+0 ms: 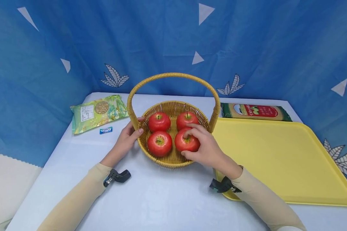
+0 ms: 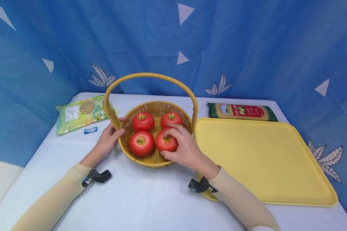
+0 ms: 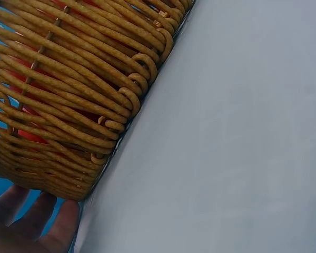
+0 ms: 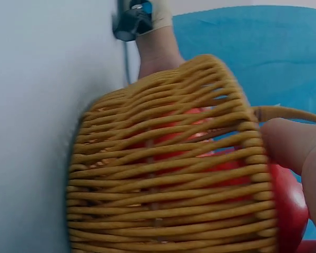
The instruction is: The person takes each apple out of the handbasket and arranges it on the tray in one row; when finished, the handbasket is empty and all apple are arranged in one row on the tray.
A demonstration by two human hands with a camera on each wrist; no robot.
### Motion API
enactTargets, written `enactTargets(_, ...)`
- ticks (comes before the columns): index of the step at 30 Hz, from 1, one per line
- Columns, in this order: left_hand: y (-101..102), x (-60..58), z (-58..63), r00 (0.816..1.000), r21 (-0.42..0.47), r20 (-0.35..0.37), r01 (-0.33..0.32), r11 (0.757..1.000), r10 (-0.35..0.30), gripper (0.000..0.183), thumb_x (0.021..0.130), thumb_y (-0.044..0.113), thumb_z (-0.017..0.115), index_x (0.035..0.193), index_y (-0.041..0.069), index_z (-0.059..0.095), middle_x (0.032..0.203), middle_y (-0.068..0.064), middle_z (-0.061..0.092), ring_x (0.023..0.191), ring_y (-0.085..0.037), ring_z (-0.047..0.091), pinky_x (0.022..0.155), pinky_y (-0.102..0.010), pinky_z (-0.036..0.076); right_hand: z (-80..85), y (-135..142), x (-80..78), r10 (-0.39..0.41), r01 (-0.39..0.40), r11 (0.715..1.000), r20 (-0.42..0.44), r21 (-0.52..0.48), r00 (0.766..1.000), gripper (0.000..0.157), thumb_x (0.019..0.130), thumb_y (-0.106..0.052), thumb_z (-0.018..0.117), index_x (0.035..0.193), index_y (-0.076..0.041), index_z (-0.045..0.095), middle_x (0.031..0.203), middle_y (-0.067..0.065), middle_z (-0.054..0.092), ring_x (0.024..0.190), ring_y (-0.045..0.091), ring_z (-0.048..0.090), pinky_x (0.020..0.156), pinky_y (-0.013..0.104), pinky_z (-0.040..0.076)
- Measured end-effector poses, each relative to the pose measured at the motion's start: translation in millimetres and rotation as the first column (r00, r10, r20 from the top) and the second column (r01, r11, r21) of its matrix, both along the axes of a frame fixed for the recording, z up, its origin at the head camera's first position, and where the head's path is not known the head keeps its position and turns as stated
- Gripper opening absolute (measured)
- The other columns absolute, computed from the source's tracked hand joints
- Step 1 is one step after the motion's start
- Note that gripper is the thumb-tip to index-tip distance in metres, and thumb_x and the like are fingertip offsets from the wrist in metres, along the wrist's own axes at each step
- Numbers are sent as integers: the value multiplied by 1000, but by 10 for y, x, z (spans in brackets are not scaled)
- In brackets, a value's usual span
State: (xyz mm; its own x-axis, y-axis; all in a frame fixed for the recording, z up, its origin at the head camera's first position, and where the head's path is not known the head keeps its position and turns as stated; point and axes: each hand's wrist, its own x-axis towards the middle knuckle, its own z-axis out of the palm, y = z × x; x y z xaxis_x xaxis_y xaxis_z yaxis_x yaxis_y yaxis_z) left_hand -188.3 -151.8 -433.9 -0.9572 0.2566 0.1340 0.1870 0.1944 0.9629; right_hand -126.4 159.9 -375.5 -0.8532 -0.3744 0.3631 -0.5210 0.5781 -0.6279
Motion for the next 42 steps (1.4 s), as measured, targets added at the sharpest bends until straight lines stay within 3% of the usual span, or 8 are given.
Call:
enactTargets(7, -11, 8, -7, 1000, -2, 2, -6, 1000, 6, 48, 105, 16, 52, 153, 11, 43, 161, -16, 41, 146, -36, 43, 119, -57, 36, 261, 139, 52, 37, -30, 993, 64, -113, 997, 41, 72, -12, 85, 108, -11, 65, 143, 16, 58, 129, 36, 57, 87, 50, 62)
enactTargets(12, -23, 22, -14, 1000, -12, 7, -15, 1000, 15, 48, 105, 15, 52, 152, 11, 43, 160, -15, 42, 145, -34, 44, 116, -40, 42, 444, 344, 117, 49, -41, 996, 111, -73, 993, 44, 71, -11, 85, 110, -13, 66, 144, 12, 59, 128, 33, 57, 85, 41, 63)
enactTargets(19, -23, 42, -6, 1000, -9, 18, -15, 1000, 15, 49, 105, 16, 52, 153, 11, 42, 161, -16, 41, 145, -35, 45, 116, -39, 42, 595, 708, 184, 37, -31, 999, 192, -35, 981, 44, 71, -8, 86, 110, -14, 66, 142, 14, 60, 127, 35, 55, 82, 22, 59)
enactTargets(23, -25, 46, -1, 1000, -11, 14, -16, 1000, 16, 49, 105, 16, 52, 153, 11, 42, 160, -16, 42, 144, -35, 45, 104, -15, 43, 637, 895, 188, 37, -31, 999, 212, -28, 977, 42, 73, -6, 85, 110, -15, 66, 141, 15, 59, 126, 35, 53, 80, 22, 59)
enactTargets(26, -25, 43, -5, 1000, -1, 13, -13, 1000, 13, 49, 105, 15, 51, 153, 10, 42, 160, -17, 42, 145, -35, 44, 101, -10, 42, 653, 1015, 178, 29, -26, 1000, 208, -16, 978, 43, 73, -5, 85, 110, -15, 66, 141, 16, 59, 125, 27, 53, 79, 22, 59)
enactTargets(31, -18, 28, -8, 1000, -9, 16, -13, 1000, 13, 49, 105, 15, 52, 153, 12, 42, 160, -15, 42, 145, -34, 45, 109, -23, 44, 644, 1182, 104, -32, 32, 999, 199, 1, 979, 44, 74, -3, 84, 113, -10, 65, 143, 17, 57, 121, 11, 50, 77, 18, 58)
enactTargets(36, -1, 17, 5, 1000, -12, 14, -10, 1000, 10, 49, 105, 15, 51, 153, 12, 42, 160, -15, 42, 144, -33, 45, 116, -47, 41, 533, 1329, -67, -111, 114, 993, 250, 4, 962, 47, 76, -1, 82, 118, -2, 60, 143, 23, 52, 123, 34, 49, 74, 16, 56)
enactTargets(42, 8, 21, 19, 1000, -21, 11, -12, 1000, 13, 49, 105, 13, 50, 153, 12, 42, 160, -15, 42, 144, -34, 46, 115, -45, 43, 330, 1415, -271, -167, 173, 985, 279, 2, 946, 46, 79, -4, 81, 119, 1, 59, 136, 25, 55, 117, 39, 52, 73, 15, 54)
